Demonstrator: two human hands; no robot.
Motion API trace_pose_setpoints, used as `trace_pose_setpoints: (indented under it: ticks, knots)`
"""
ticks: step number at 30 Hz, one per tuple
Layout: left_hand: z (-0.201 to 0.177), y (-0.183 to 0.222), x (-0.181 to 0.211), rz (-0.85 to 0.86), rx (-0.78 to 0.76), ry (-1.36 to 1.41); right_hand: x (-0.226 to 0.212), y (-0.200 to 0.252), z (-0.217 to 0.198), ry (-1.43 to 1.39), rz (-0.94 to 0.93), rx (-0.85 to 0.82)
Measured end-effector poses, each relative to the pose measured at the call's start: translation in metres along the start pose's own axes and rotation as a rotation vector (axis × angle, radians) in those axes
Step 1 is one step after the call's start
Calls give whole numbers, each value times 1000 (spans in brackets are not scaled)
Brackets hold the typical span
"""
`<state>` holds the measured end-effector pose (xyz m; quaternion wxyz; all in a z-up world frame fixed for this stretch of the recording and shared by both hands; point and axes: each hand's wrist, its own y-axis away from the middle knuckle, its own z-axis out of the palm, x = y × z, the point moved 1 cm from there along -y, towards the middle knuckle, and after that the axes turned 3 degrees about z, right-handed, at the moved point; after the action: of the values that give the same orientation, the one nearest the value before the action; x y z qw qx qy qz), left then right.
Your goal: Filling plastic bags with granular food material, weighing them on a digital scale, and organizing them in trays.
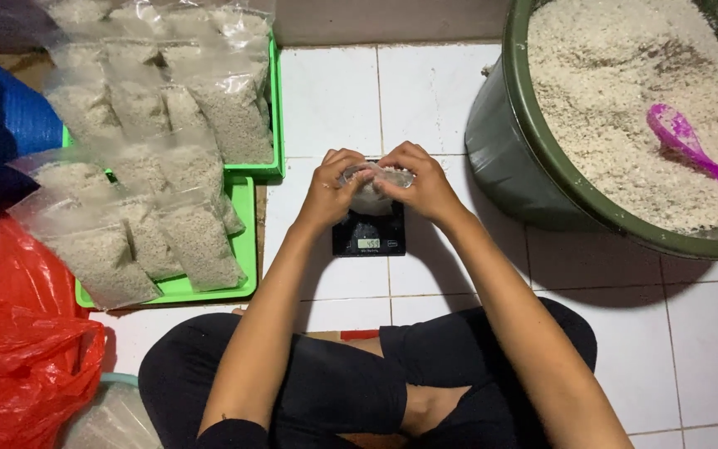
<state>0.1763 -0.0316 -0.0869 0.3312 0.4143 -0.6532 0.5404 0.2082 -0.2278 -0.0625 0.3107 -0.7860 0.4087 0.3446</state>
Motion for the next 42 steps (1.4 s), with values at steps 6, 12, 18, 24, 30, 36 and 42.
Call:
trace_pose_setpoints:
  ticks: [6,12,18,24,30,36,42]
  knots:
    - [-1,-1,-1,-20,-9,-4,-18,-5,-9,36,9,-29]
    - [1,-1,-1,-6,-14,-5,-45,-7,-25,178,-2,-155]
    - [-1,0,-4,-11,-15,-14,-36,-10,-16,391,-24,-186]
    - [-1,-2,-6,-39,-38,-11,-22,-7,-8,592,-89,-153]
    - [-12,-11,9,-73,-173,-17,-32,-5,-9,585,-109,-119]
    - [-5,-10,-8,2,-146,-122,-41,-5,-21,468,-57,-200]
    - [3,-6,-6,-2,-96,-104,-50,-9,-20,474,81,-242]
